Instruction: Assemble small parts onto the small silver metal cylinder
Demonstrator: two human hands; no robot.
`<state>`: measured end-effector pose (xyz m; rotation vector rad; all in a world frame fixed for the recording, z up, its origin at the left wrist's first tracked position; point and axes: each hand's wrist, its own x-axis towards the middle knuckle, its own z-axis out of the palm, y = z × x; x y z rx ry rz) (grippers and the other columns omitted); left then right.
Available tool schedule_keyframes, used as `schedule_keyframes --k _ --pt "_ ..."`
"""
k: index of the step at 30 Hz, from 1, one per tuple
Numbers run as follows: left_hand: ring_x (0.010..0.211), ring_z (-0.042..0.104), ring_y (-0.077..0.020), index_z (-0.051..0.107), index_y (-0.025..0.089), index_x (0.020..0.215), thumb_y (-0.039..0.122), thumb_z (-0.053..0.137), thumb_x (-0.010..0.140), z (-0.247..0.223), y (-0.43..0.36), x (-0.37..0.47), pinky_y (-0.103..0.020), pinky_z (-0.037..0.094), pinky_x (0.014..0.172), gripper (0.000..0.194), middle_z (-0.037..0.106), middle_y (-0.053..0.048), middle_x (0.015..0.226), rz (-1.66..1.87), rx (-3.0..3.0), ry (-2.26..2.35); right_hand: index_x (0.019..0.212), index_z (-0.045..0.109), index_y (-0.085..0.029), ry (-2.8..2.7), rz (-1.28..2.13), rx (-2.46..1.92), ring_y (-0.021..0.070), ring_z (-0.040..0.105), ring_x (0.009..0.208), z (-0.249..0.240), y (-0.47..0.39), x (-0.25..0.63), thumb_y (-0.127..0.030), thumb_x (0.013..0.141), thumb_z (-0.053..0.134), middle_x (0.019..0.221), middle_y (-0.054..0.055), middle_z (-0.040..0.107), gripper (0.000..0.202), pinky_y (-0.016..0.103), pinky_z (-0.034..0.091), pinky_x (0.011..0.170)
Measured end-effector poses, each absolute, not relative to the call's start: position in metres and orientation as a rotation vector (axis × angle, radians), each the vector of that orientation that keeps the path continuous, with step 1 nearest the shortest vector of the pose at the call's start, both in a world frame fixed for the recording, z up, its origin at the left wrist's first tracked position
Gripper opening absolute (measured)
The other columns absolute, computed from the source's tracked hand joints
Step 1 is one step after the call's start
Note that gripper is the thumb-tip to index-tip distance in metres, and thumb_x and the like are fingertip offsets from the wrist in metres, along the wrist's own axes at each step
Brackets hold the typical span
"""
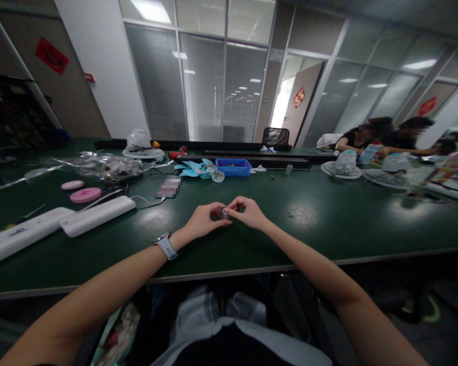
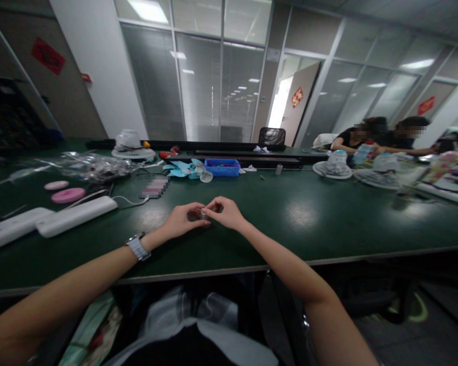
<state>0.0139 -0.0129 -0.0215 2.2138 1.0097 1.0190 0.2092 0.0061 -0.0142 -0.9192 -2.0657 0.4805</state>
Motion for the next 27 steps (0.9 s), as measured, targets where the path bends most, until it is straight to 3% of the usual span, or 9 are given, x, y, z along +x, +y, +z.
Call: schedule_keyframes --k 27 --pt "0.077 0.065 -0.0170 0.063 0.022 0.106 0.047 0.066 0.075 -0.0235 -0.0115 0.0133 -0.029 0.051 0.074 0.041 0.070 -0.002 0.089 0.996 2.275 1.061 0.093 0.069 -0.018 -2.160 0.408 -0.808 0.0123 0.052 0.072 -0.0128 0.0062 0.2108 -0.034 0.087 0.056 0.079 0.003 0.057 0.021 0.025 0.042 0.065"
